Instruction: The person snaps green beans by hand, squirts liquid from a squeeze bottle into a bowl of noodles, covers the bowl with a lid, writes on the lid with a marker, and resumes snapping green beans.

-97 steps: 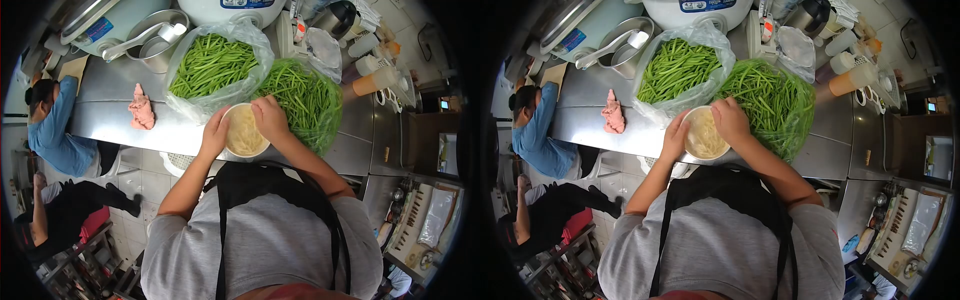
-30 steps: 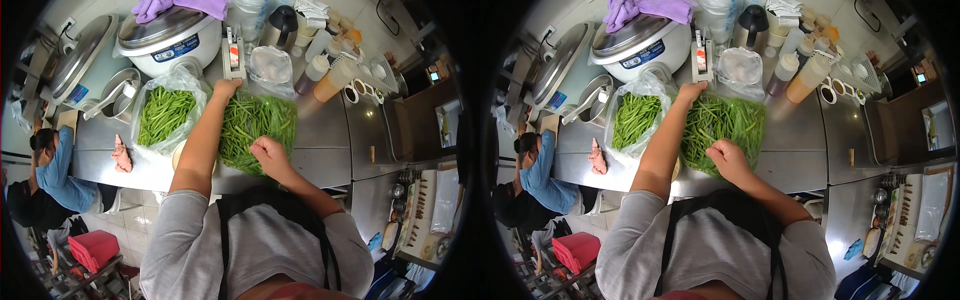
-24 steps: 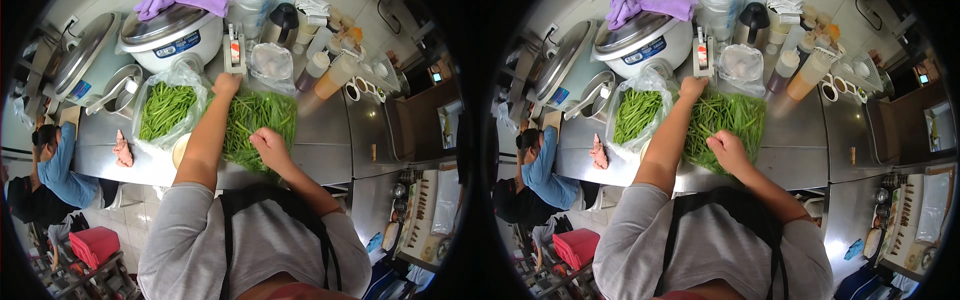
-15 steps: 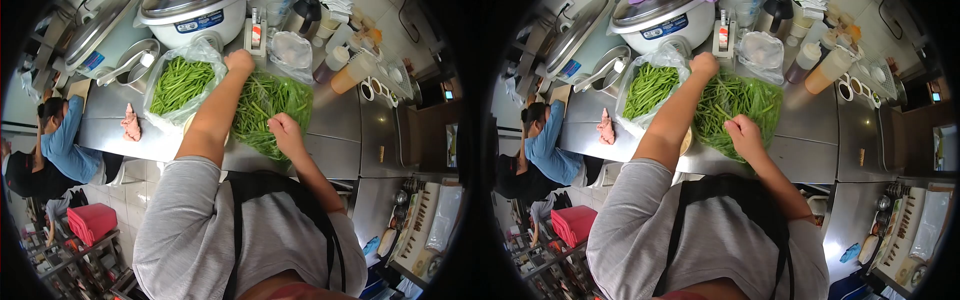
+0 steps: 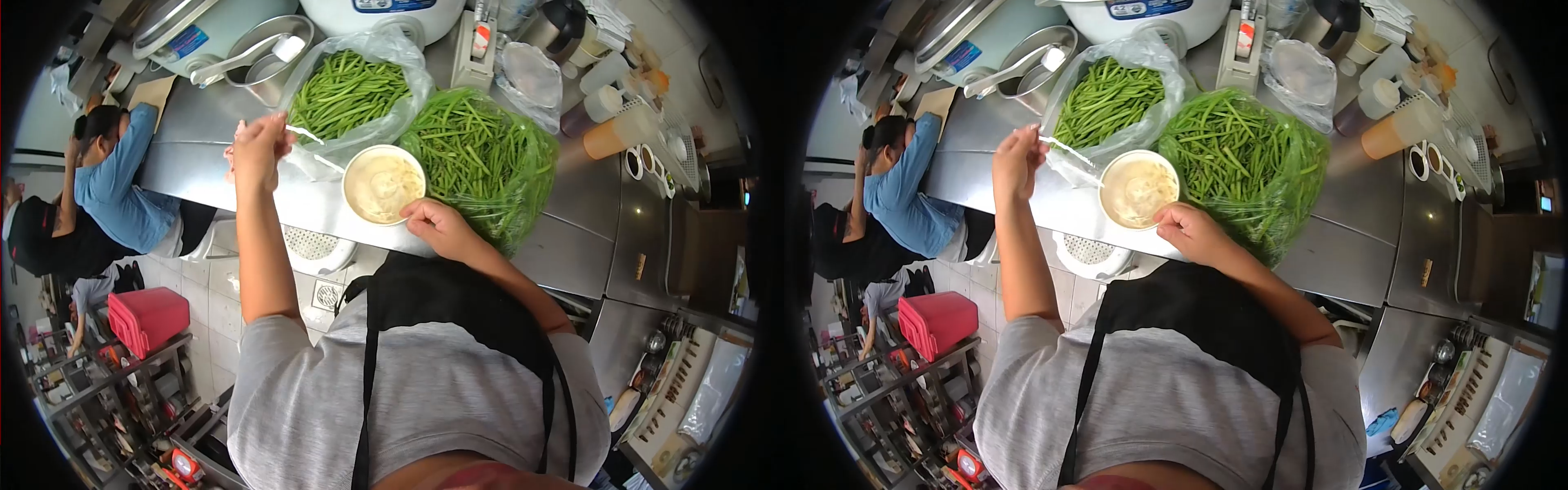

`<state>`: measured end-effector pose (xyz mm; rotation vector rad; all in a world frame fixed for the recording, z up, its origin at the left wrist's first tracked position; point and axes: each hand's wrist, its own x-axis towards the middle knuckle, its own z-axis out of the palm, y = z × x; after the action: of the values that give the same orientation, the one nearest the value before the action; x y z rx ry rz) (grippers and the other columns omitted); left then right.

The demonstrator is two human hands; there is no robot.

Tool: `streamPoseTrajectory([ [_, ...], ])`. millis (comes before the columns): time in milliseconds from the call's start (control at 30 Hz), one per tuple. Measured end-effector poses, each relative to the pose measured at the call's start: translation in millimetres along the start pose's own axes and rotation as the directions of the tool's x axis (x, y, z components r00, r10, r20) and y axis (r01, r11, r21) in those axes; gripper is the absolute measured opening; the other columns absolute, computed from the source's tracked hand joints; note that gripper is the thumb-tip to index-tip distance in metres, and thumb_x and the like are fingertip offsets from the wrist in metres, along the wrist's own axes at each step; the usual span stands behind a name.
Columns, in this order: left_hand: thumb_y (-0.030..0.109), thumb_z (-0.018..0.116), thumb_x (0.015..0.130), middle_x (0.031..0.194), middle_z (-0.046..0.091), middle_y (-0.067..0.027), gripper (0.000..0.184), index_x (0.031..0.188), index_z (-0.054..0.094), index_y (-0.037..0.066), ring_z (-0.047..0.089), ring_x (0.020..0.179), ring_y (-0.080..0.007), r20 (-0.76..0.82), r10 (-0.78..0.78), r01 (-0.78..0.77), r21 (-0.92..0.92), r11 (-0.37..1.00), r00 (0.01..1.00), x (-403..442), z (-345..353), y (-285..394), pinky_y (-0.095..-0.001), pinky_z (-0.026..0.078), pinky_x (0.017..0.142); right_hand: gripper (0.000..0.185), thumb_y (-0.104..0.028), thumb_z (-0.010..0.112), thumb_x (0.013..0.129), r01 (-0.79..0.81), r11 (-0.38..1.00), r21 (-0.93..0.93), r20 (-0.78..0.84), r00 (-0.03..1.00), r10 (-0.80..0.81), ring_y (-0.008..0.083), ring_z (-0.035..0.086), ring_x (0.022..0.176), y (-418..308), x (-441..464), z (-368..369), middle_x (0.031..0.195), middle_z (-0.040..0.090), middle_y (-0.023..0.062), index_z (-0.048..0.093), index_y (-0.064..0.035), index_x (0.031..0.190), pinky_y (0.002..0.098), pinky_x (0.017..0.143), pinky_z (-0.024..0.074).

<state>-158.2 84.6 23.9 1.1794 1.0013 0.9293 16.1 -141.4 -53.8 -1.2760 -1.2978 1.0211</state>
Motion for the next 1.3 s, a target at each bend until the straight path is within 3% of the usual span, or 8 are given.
streamPoseTrajectory([
  [300, 0.014, 0.061, 0.076, 0.066, 0.052, -0.0004, 0.013, 0.081, 0.054, 0.004, 0.051, 0.057, -0.0099, -0.274, -0.097, 0.054, -0.158, 0.986, 0.957, -54.3, -59.6, -47.7, -0.0187, 0.041, 0.048, 0.004, -0.003, 0.054, 0.075, -0.011, 0.999, -0.052, 0.161, 0.987, 0.019, 0.0125, 0.052, 0.074, -7.7, 3.7, 18.5, 0.087, 0.055, 0.0095, 0.051, -0.0011, 0.074, 0.0237, 0.067, 0.0414],
  [400, 0.014, 0.06, 0.077, 0.066, 0.053, -0.0008, 0.013, 0.082, 0.054, 0.004, 0.052, 0.057, -0.0098, -0.297, -0.094, 0.026, -0.225, 0.974, 0.95, -58.2, -69.0, -65.2, -0.0181, 0.041, 0.048, 0.009, -0.009, 0.055, 0.077, -0.206, 0.968, 0.146, 0.12, 0.975, 0.189, 0.0102, 0.054, 0.061, -16.2, 0.4, 20.7, 0.083, 0.056, 0.0068, 0.052, -0.0008, 0.073, 0.0218, 0.055, 0.0422],
  [533, 0.013, 0.058, 0.078, 0.068, 0.054, -0.0018, 0.01, 0.083, 0.054, 0.004, 0.052, 0.053, -0.0098, -0.26, -0.094, 0.013, -0.297, 0.955, 0.961, -73.5, -44.0, -81.2, -0.0188, 0.042, 0.047, 0.017, -0.016, 0.057, 0.077, -0.331, 0.942, -0.062, -0.075, 0.942, 0.326, 0.0069, 0.048, 0.048, -39.2, -0.7, -6.0, 0.053, 0.047, 0.0001, 0.051, -0.0021, 0.068, 0.0213, 0.045, 0.038],
  [700, 0.013, 0.056, 0.08, 0.068, 0.054, -0.0014, 0.009, 0.081, 0.054, 0.005, 0.051, 0.052, -0.009, -0.265, -0.268, 0.152, -0.389, 0.909, 0.926, -85.2, -21.0, -108.1, -0.0186, 0.04, 0.046, 0.025, -0.024, 0.055, 0.079, -0.579, 0.783, -0.227, -0.123, 0.815, 0.566, 0.0086, 0.047, 0.046, -27.1, -15.9, -17.9, 0.054, 0.049, 0.0025, 0.052, -0.001, 0.069, 0.023, 0.044, 0.0376],
  [833, 0.013, 0.053, 0.081, 0.065, 0.054, -0.0008, 0.01, 0.081, 0.054, 0.003, 0.049, 0.05, -0.0071, -0.179, -0.385, 0.277, -0.438, 0.855, 0.905, -83.0, -7.6, -133.7, -0.0173, 0.038, 0.044, 0.027, -0.025, 0.053, 0.08, -0.58, 0.784, -0.222, -0.163, 0.815, 0.556, 0.0105, 0.046, 0.044, 3.4, -21.3, -1.3, 0.054, 0.049, 0.0036, 0.053, 0.0009, 0.072, 0.0243, 0.043, 0.0378],
  [1067, 0.014, 0.052, 0.082, 0.068, 0.055, -0.0034, 0.016, 0.09, 0.05, 0.0, 0.048, 0.048, -0.0069, 0.063, -0.444, 0.448, -0.092, 0.889, 0.894, -77.3, -9.7, -129.5, -0.0193, 0.039, 0.043, 0.028, -0.025, 0.051, 0.081, -0.547, 0.835, -0.055, -0.08, 0.836, 0.543, 0.0116, 0.046, 0.044, 38.9, -4.7, 11.9, 0.057, 0.051, 0.0057, 0.054, 0.0019, 0.078, 0.0252, 0.043, 0.0379],
  [1200, 0.014, 0.053, 0.081, 0.074, 0.051, -0.0035, 0.033, 0.106, 0.038, -0.001, 0.048, 0.053, -0.0075, -0.018, -0.364, 0.364, 0.076, 0.928, 0.931, -73.8, -14.2, -127.8, -0.0192, 0.038, 0.043, 0.029, -0.026, 0.05, 0.082, -0.604, 0.794, -0.074, -0.155, 0.793, 0.589, 0.015, 0.052, 0.051, 39.1, -3.6, 13.6, 0.063, 0.055, 0.0091, 0.055, 0.0022, 0.086, 0.0273, 0.049, 0.0414],
  [1300, 0.012, 0.053, 0.08, 0.082, 0.048, -0.0037, 0.042, 0.115, 0.032, 0.001, 0.047, 0.066, -0.0079, -0.033, -0.218, 0.219, 0.033, 0.975, 0.975, -77.8, -26.7, -123.9, -0.0193, 0.04, 0.053, 0.03, -0.027, 0.05, 0.082, -0.486, 0.856, -0.178, -0.231, 0.866, 0.443, 0.0193, 0.057, 0.065, 45.0, -17.4, 12.4, 0.073, 0.06, 0.013, 0.056, 0.0016, 0.092, 0.0307, 0.06, 0.044],
])
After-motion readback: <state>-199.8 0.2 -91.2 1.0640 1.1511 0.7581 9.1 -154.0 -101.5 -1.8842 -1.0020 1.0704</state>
